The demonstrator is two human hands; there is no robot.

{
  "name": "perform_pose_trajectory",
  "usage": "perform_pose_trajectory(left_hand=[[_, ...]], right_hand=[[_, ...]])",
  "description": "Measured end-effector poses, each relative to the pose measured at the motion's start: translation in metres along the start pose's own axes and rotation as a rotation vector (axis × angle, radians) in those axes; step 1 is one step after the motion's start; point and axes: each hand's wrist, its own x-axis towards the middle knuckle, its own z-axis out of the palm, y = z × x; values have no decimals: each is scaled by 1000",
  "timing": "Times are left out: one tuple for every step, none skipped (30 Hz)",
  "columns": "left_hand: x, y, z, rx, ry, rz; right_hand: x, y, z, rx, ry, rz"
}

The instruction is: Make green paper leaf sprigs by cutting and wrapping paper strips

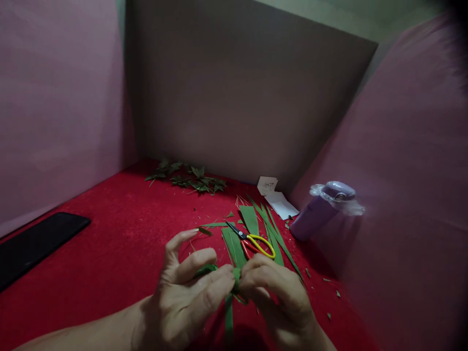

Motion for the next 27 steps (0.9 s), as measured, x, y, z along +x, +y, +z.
perform_pose_trajectory(left_hand=[[0,-1,0,6,-4,-1],[-1,-1,0,13,-8,-4],[-1,-1,0,20,-17,-6],[-2,-2,0,25,-27,-13],[-2,-2,0,25,-32,-20],[-2,-2,0,20,-33,-23],[-3,-2,0,10,-32,-28],[-3,-1,-1,-2,-27,-32],[-2,-1,-2,-14,-21,-35],[-2,-1,-3,-26,-11,-37],[-1,0,-4,-38,1,-37],[1,0,-5,-51,9,-38],[2,1,-6,-66,17,-35],[4,1,-7,-85,25,-33],[6,1,-7,-104,31,-35],[8,1,-7,-122,38,-41],[10,1,-7,-140,47,-54],[11,1,-6,-156,56,-73],[12,1,-5,-169,66,-93],[14,0,-4,-181,66,-112],[15,0,-3,-194,67,-128],[16,0,-3,-210,71,-142],[17,0,-2,-228,79,-152],[18,0,-1,-247,91,-162],[20,0,-1,-264,104,-171],[21,1,-1,-279,113,-177],[22,1,-2,-288,118,-178]], right_hand=[[-1,1,1,-27,2,-13],[-1,1,1,-47,6,-23],[-2,2,2,-54,14,-32],[-3,2,3,-48,26,-31],[-3,2,4,-32,48,-23],[-3,1,5,-13,70,-3],[-3,0,5,0,90,25],[-3,-1,5,2,102,56],[-3,-3,5,-3,105,87],[-3,-4,5,-11,103,108],[-3,-6,5,-12,98,115],[-3,-7,5,-9,92,112],[-3,-7,4,-2,95,106],[-3,-8,4,11,97,101],[-3,-7,4,26,98,98],[-3,-7,3,40,98,99],[-3,-7,3,55,98,104],[-3,-6,2,68,97,109],[-3,-5,2,79,97,109],[-3,-5,1,87,98,105],[-3,-5,1,93,105,100],[-3,-4,1,100,108,97],[-4,-4,1,109,110,92],[-4,-4,1,119,113,85],[-4,-4,2,126,117,77],[-5,-4,3,129,123,70],[-5,-4,4,130,137,72]])
